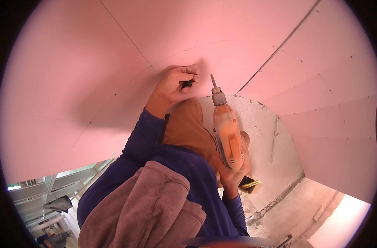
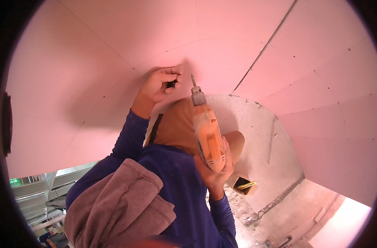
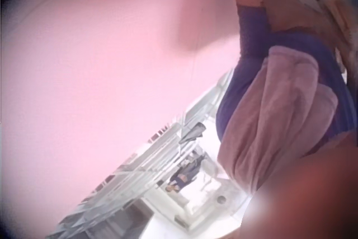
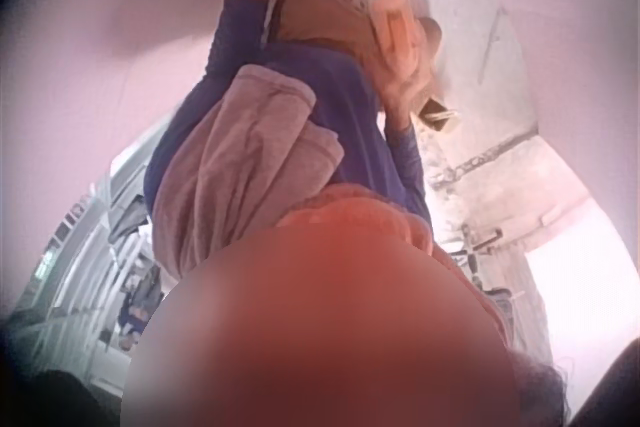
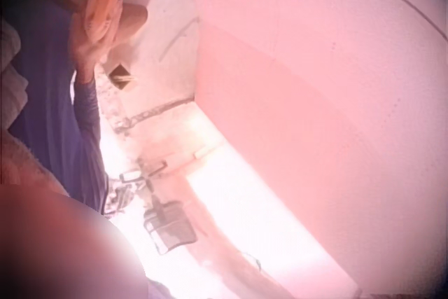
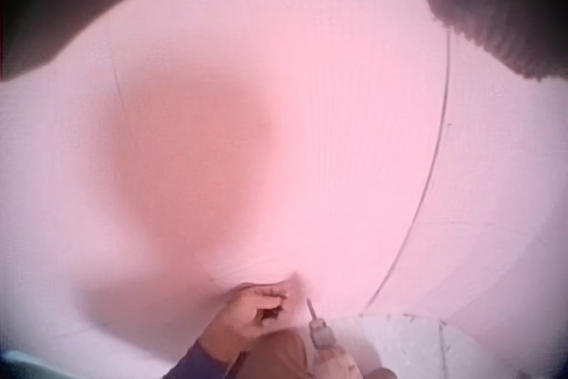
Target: The person uses a corded drill to drive screws into pink drywall panels on a ceiling. They repeatedly position screws and drive them in along panel seams and across the surface, working from a low-angle egocentric view.
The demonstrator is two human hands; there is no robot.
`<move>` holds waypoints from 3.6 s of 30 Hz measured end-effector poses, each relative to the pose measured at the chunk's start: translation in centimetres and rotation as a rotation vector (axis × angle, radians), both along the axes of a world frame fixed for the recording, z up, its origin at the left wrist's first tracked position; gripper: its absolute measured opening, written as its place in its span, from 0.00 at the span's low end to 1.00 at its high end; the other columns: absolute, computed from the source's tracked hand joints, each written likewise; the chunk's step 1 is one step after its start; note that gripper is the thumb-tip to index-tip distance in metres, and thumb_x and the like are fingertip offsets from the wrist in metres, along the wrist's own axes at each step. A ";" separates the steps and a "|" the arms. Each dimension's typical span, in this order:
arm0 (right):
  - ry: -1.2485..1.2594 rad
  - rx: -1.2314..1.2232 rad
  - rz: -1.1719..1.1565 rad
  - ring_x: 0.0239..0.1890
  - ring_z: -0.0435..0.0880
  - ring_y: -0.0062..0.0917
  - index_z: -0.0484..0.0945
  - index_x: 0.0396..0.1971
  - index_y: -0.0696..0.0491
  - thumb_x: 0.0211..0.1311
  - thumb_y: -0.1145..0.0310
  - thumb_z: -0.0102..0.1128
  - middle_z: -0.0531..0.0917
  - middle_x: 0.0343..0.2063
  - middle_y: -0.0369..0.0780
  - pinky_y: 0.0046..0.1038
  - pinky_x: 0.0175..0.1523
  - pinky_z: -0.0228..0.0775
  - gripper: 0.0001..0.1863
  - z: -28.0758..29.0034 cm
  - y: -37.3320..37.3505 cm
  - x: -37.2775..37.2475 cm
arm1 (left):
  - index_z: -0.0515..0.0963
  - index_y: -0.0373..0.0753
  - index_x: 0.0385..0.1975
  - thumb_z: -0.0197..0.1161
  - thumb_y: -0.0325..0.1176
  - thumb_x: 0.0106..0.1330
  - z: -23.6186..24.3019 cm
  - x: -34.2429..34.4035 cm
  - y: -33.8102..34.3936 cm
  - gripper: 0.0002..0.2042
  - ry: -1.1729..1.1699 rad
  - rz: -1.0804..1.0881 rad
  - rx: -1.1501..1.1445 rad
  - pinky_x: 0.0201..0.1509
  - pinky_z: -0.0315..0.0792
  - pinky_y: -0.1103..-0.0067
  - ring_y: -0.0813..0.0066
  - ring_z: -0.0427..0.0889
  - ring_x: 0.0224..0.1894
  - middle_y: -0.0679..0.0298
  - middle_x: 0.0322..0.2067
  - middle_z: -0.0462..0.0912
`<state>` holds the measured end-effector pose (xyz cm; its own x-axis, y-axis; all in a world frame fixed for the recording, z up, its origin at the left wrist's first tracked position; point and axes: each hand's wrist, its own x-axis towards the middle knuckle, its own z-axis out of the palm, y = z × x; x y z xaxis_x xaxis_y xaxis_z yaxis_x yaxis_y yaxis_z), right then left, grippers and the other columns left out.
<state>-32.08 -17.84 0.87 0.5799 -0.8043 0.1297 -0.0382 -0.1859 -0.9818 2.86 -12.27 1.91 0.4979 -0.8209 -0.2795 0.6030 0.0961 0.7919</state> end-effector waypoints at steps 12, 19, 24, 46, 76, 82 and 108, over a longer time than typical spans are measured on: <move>-0.104 0.155 0.087 0.59 0.88 0.29 0.69 0.76 0.61 0.46 0.77 0.86 0.86 0.62 0.45 0.32 0.64 0.81 0.53 -0.9 -5.3 -4.6 | 0.83 0.37 0.42 0.67 0.38 0.81 -0.6 -0.4 -0.8 0.10 -0.268 0.123 0.276 0.18 0.62 0.87 0.81 0.80 0.26 0.66 0.31 0.84; -0.111 0.403 0.164 0.59 0.86 0.33 0.71 0.73 0.65 0.41 0.78 0.84 0.84 0.61 0.47 0.33 0.65 0.81 0.53 0.9 -8.0 -5.3 | 0.82 0.38 0.36 0.74 0.41 0.75 -1.0 -1.1 -1.3 0.13 -0.294 0.223 0.361 0.17 0.61 0.85 0.80 0.80 0.22 0.65 0.28 0.84; 0.002 0.359 0.262 0.59 0.87 0.33 0.70 0.74 0.64 0.43 0.75 0.86 0.85 0.61 0.49 0.34 0.64 0.82 0.53 1.0 -9.7 -5.0 | 0.83 0.36 0.38 0.73 0.39 0.76 -0.9 -3.2 -1.6 0.12 -0.216 0.234 0.230 0.18 0.62 0.86 0.81 0.81 0.25 0.64 0.31 0.84; -0.099 0.159 0.247 0.62 0.86 0.28 0.72 0.75 0.57 0.46 0.82 0.86 0.85 0.63 0.42 0.32 0.65 0.81 0.51 1.0 -6.4 -4.8 | 0.82 0.35 0.41 0.64 0.33 0.82 5.8 -4.3 -3.2 0.08 -0.521 -0.205 0.025 0.22 0.61 0.85 0.83 0.73 0.22 0.66 0.28 0.81; -0.192 -0.001 0.036 0.46 0.88 0.22 0.69 0.75 0.61 0.49 0.82 0.81 0.87 0.54 0.43 0.26 0.47 0.86 0.49 2.4 -4.4 5.2 | 0.81 0.42 0.49 0.59 0.40 0.85 3.8 -2.6 -9.4 0.10 0.082 0.119 -0.232 0.20 0.60 0.86 0.86 0.72 0.25 0.76 0.27 0.74; -0.169 0.318 0.055 0.62 0.86 0.29 0.67 0.76 0.61 0.51 0.78 0.85 0.85 0.63 0.47 0.32 0.67 0.80 0.51 3.5 -3.9 4.9 | 0.80 0.39 0.51 0.57 0.40 0.86 4.1 -2.6 -9.4 0.11 0.091 0.119 -0.216 0.20 0.61 0.85 0.83 0.74 0.24 0.73 0.27 0.75; 0.056 -0.211 -0.010 0.61 0.88 0.36 0.67 0.75 0.63 0.47 0.69 0.88 0.83 0.63 0.51 0.35 0.65 0.81 0.54 4.1 -3.6 6.4 | 0.79 0.29 0.55 0.56 0.36 0.86 -2.8 -1.9 -7.3 0.14 0.282 0.132 -0.132 0.18 0.61 0.86 0.80 0.78 0.22 0.65 0.25 0.81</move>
<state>-25.68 -21.43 4.94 0.5832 -0.7683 0.2639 -0.0944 -0.3867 -0.9173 0.94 -19.53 -0.85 0.5208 -0.7927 -0.3169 0.7719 0.2788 0.5714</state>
